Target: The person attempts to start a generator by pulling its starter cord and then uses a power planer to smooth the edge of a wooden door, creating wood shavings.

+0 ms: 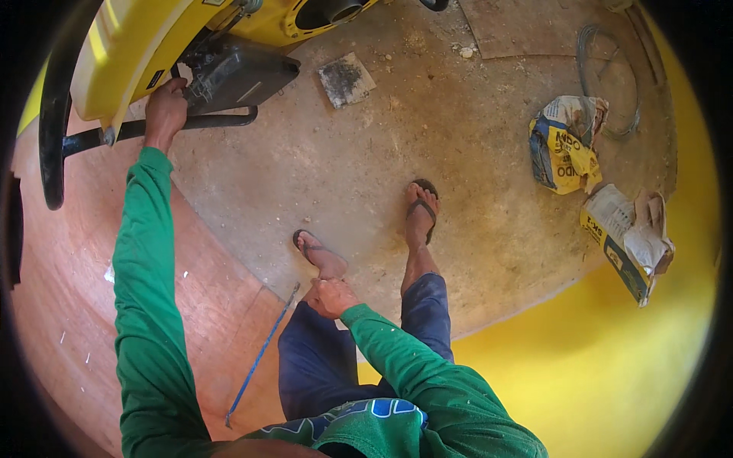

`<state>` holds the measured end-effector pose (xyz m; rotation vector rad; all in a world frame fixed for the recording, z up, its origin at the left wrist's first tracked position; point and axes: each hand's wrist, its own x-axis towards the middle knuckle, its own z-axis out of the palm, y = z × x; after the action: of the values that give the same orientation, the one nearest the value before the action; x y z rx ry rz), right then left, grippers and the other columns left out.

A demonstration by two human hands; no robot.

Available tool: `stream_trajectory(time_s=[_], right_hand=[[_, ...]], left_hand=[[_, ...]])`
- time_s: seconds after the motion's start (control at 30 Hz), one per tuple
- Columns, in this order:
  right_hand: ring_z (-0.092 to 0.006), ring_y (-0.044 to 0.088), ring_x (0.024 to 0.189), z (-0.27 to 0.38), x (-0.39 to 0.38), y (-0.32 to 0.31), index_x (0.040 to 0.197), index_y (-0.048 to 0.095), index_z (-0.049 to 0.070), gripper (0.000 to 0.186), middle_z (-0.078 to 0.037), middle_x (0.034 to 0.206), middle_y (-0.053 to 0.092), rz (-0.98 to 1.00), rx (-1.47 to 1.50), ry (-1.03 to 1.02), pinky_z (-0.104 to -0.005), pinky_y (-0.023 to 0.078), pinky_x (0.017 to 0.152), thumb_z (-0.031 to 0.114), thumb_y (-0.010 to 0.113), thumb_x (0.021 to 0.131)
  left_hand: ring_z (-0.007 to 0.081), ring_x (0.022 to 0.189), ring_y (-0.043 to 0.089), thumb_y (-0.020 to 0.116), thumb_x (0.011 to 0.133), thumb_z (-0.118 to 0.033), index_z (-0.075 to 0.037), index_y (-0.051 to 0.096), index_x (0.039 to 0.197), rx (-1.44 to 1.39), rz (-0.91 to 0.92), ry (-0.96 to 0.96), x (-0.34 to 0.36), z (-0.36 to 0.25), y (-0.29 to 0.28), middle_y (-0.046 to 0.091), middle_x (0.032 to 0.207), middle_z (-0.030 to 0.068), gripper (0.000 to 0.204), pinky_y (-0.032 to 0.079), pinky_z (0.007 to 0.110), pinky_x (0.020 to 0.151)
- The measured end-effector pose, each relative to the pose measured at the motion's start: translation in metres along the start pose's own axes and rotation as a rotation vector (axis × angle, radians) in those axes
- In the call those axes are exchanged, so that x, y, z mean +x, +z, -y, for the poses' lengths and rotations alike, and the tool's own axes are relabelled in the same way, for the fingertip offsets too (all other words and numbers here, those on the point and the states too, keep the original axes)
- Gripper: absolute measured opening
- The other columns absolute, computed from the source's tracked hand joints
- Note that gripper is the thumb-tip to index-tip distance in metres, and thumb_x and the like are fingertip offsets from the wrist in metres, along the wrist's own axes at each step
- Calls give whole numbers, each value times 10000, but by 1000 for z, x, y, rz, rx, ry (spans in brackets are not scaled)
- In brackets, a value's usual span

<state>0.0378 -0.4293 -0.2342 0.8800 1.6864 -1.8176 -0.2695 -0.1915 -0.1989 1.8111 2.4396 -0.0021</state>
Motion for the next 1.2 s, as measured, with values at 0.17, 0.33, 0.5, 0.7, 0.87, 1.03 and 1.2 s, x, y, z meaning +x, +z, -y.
stream_trajectory(time_s=[0.17, 0.33, 0.5, 0.7, 0.87, 1.03, 1.2], right_hand=[[-323, 504, 848, -2, 0, -1, 1008, 466, 15, 427, -205, 867, 533, -148, 41, -53, -432, 359, 769, 257, 511, 658], [-323, 504, 845, -3, 0, -10, 995, 472, 8, 414, -210, 860, 532, -146, 42, -78, -417, 370, 758, 253, 512, 664], [-326, 504, 837, 1, -5, -31, 972, 485, -3, 395, -214, 859, 528, -139, 85, -77, -392, 384, 746, 238, 512, 660], [-321, 499, 847, 0, -5, -40, 955, 493, -5, 367, -210, 859, 528, -137, 124, -90, -391, 384, 745, 205, 506, 655], [-327, 479, 882, -7, 0, -39, 981, 482, 6, 381, -194, 904, 513, -122, 175, -107, -406, 364, 761, 215, 509, 664], [-327, 464, 910, -6, -2, -45, 1009, 469, 18, 398, -186, 951, 496, -150, 199, -119, -422, 344, 773, 222, 521, 672], [-323, 462, 915, 0, -3, -48, 1017, 466, 21, 401, -183, 975, 486, -136, 256, -145, -407, 351, 775, 223, 524, 675]], left_hand=[[303, 881, 489, 377, 659, -89, -74, 571, 874, -209, 83, -231, 4, -3, 8, 536, 893, 171, 290, 359, 345, 778], [299, 968, 441, 341, 688, -135, -83, 541, 944, -149, 124, -328, 8, -3, 16, 501, 980, 175, 328, 311, 328, 844], [282, 1035, 387, 319, 703, -142, -73, 523, 973, -164, 158, -381, 12, -4, 8, 466, 1048, 164, 345, 277, 333, 871], [249, 1054, 359, 394, 689, -91, -40, 473, 1034, -442, 135, -536, 15, -5, 15, 420, 1117, 129, 358, 266, 312, 870], [226, 1033, 366, 490, 647, -74, -13, 404, 1088, -677, 28, -627, 23, 8, 31, 404, 1127, 110, 453, 276, 291, 854], [177, 682, 545, 496, 686, -57, 17, 495, 897, -794, -181, -717, 24, 29, 64, 539, 839, 108, 223, 436, 258, 574], [189, 612, 561, 468, 712, -61, 20, 502, 888, -791, -76, -757, 27, 52, 57, 561, 771, 104, 196, 455, 268, 541]])
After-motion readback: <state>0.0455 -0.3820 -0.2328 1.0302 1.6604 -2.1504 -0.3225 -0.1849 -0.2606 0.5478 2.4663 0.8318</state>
